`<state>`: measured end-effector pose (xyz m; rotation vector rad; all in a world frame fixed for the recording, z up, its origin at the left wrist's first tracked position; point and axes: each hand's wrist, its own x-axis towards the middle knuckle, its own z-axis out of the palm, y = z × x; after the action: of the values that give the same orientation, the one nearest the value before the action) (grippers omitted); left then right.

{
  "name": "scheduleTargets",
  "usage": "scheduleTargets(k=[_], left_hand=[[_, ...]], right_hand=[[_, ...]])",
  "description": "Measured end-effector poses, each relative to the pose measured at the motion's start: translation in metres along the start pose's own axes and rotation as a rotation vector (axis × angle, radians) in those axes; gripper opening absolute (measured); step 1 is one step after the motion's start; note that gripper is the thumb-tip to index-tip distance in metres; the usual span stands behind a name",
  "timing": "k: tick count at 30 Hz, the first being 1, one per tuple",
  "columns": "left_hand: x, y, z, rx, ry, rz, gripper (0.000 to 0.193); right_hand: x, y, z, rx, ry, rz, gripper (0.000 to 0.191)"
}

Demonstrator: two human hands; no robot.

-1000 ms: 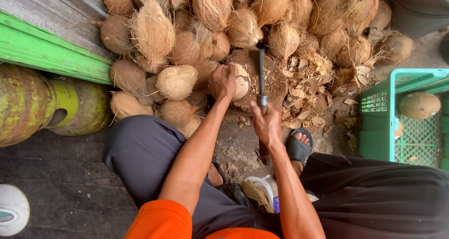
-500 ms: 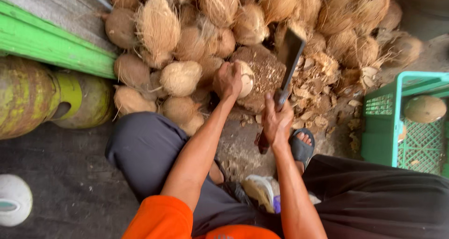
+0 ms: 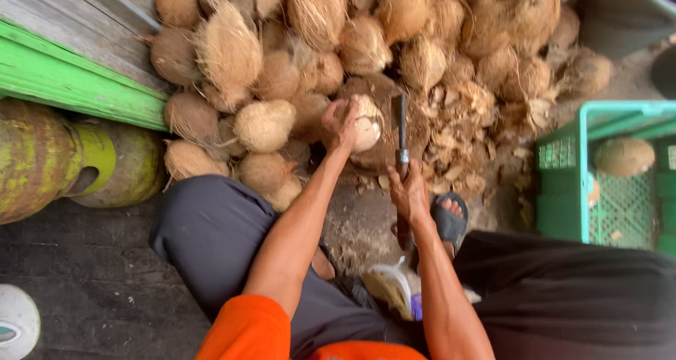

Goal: The person sits on the ground in front of a large pile of husked and unhusked coconuts, holding each coconut against a wooden block and chopping off the outer husk with a machete, rotating the coconut between strikes. Husked coconuts are placed into a green plastic crate beside them.

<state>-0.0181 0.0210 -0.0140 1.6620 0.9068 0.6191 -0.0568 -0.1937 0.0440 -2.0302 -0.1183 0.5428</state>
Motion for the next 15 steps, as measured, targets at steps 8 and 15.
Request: scheduleTargets(k=[8, 15], left_hand=[[-0.017, 0.025, 0.002, 0.306, -0.178, -0.259, 0.057], [-0.011, 0.031, -0.002, 0.277, -0.062, -0.168, 0.05]], right_hand=[[-0.026, -0.046, -0.047, 0.277, -0.036, 0.082, 0.022], [-0.039, -0.09, -0.024, 0.506, 0.04, -0.053, 0.018]])
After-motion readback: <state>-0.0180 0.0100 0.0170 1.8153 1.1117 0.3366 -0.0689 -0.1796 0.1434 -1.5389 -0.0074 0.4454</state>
